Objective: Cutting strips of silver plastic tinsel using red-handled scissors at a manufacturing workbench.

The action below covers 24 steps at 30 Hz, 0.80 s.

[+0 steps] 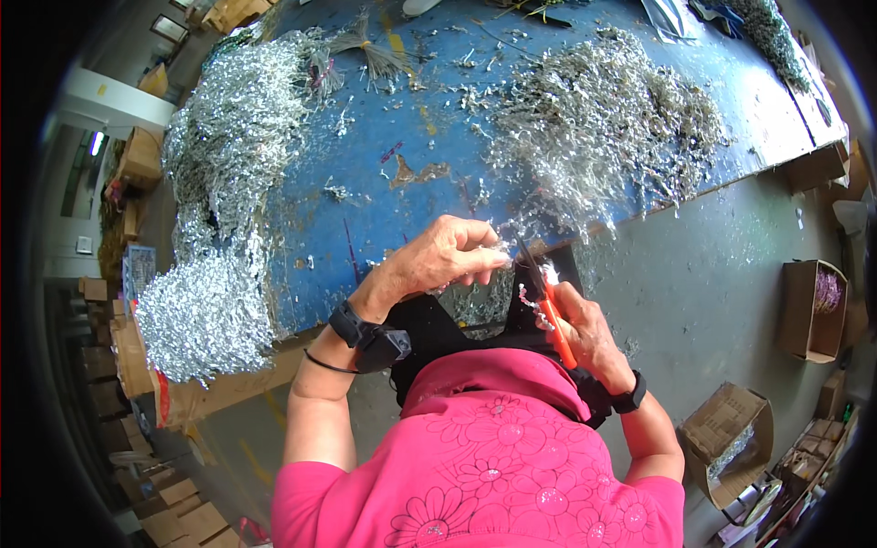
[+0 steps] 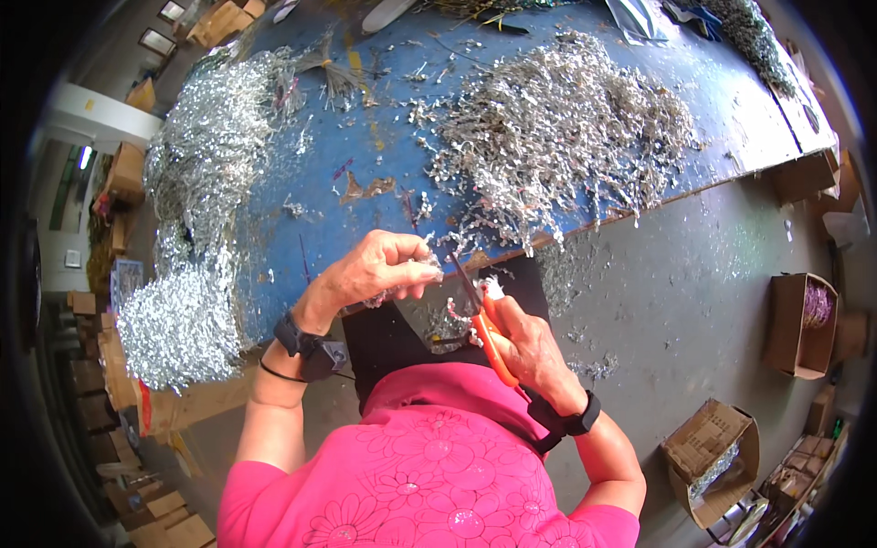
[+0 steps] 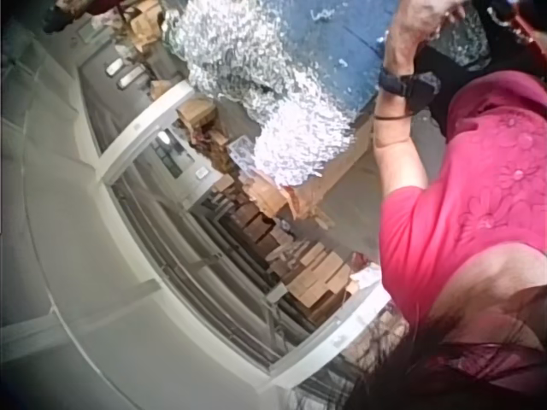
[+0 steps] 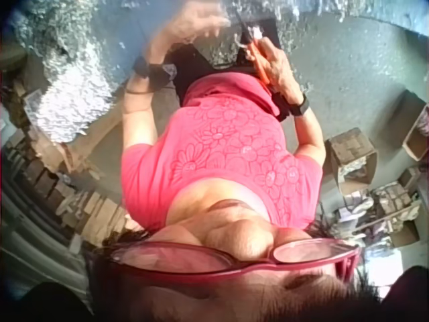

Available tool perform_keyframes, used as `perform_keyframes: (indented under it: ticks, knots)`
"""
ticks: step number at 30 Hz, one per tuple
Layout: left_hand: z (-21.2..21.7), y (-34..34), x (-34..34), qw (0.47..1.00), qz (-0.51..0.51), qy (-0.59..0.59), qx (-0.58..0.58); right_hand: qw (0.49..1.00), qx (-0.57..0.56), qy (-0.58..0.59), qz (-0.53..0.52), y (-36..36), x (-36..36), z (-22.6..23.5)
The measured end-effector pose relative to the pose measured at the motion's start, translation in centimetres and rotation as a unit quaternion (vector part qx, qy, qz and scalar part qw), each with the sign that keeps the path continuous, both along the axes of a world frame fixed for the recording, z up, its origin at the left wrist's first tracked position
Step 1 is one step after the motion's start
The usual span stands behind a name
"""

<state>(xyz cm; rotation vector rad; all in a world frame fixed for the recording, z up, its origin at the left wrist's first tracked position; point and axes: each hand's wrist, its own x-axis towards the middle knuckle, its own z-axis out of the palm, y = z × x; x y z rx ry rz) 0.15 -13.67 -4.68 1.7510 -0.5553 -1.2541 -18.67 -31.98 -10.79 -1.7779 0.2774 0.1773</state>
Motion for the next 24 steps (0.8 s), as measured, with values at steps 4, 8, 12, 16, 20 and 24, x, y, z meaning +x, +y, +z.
perform_keyframes:
  ticks: [4, 8, 12, 16, 20, 24]
  knots:
    - [-0.5, 0.7, -0.5, 0.990, 0.056, -0.120, -0.041, 0.977, -0.103, -0.177, -0.064, -2.4, 0.6, 1.8]
    - [-2.2, 1.8, -0.4, 0.893, 0.043, -0.440, -0.078, 0.903, -0.352, -0.193, -0.155, -5.9, 4.7, 4.7]
    - [-1.1, 3.9, 0.3, 0.899, 0.170, -0.387, -0.112, 0.824, -0.493, -0.244, -0.138, -9.9, 8.8, 3.5]
    - [-0.4, 9.8, -0.3, 0.893, 0.274, -0.350, -0.074, 0.847, -0.469, -0.235, -0.087, -10.2, 10.3, 3.5]
    - [-1.1, 14.8, -1.6, 0.877, 0.165, -0.451, -0.006, 0.799, -0.507, -0.303, -0.111, -6.8, 9.9, 5.9]
    - [-3.3, 14.4, -2.4, 0.831, 0.164, -0.531, -0.007, 0.836, -0.393, -0.344, 0.172, 1.5, 11.3, 3.8]
